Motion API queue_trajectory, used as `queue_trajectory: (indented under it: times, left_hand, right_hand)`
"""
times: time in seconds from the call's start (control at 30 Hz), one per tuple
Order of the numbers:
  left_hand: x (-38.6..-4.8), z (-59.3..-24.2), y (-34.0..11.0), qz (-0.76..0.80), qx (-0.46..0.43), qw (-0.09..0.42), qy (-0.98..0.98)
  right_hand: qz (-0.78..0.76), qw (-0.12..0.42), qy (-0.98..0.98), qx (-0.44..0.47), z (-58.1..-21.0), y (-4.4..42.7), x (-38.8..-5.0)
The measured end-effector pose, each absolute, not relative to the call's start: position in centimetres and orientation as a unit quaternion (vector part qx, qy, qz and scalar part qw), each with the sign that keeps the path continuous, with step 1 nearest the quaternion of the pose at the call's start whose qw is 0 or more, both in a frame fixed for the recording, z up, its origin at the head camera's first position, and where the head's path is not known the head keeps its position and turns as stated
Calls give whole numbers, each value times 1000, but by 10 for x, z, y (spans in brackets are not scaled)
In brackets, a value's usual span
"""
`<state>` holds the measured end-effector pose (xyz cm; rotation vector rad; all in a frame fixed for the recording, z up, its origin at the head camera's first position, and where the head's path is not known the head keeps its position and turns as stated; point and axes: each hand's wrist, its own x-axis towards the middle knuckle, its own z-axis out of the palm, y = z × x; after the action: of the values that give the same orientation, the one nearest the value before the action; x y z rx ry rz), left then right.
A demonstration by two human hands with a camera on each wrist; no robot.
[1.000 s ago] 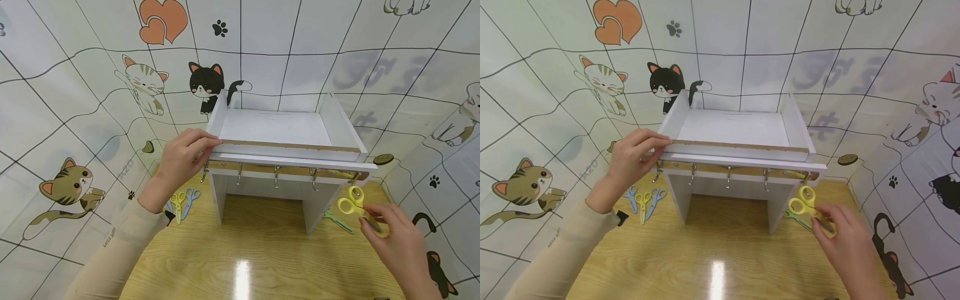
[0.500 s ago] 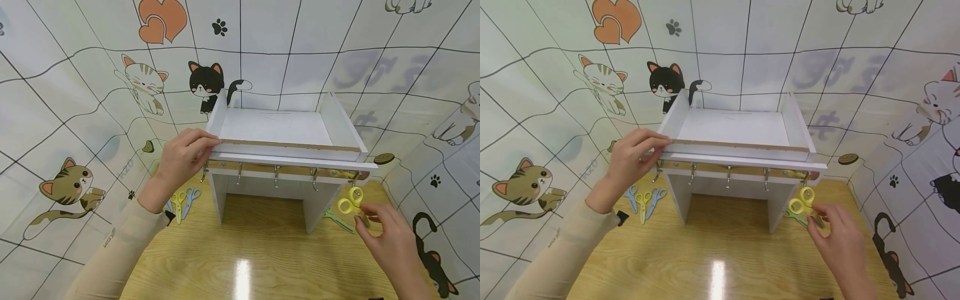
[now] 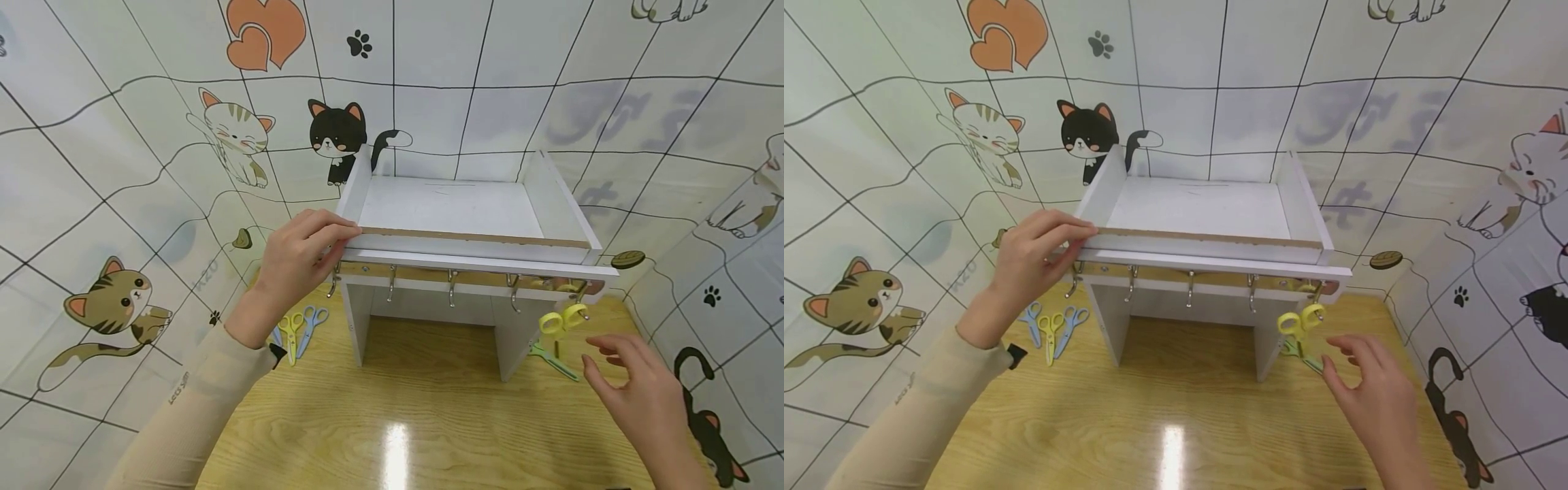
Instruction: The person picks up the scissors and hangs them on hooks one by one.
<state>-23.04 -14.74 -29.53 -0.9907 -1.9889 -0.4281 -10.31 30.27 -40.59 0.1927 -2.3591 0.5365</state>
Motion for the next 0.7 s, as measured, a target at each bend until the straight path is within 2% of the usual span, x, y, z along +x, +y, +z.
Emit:
queue_trajectory:
  times: [0.4,0.7]
  left_hand:
    - [-229,-295,-147,-168,-394,425,-797]
    - [-228,-294,-146,-172,-393,428,-796]
  right_hand:
    - [195,309,-930,36,-413,318,-107]
    - [182,253,-950,2,-430,330,-118]
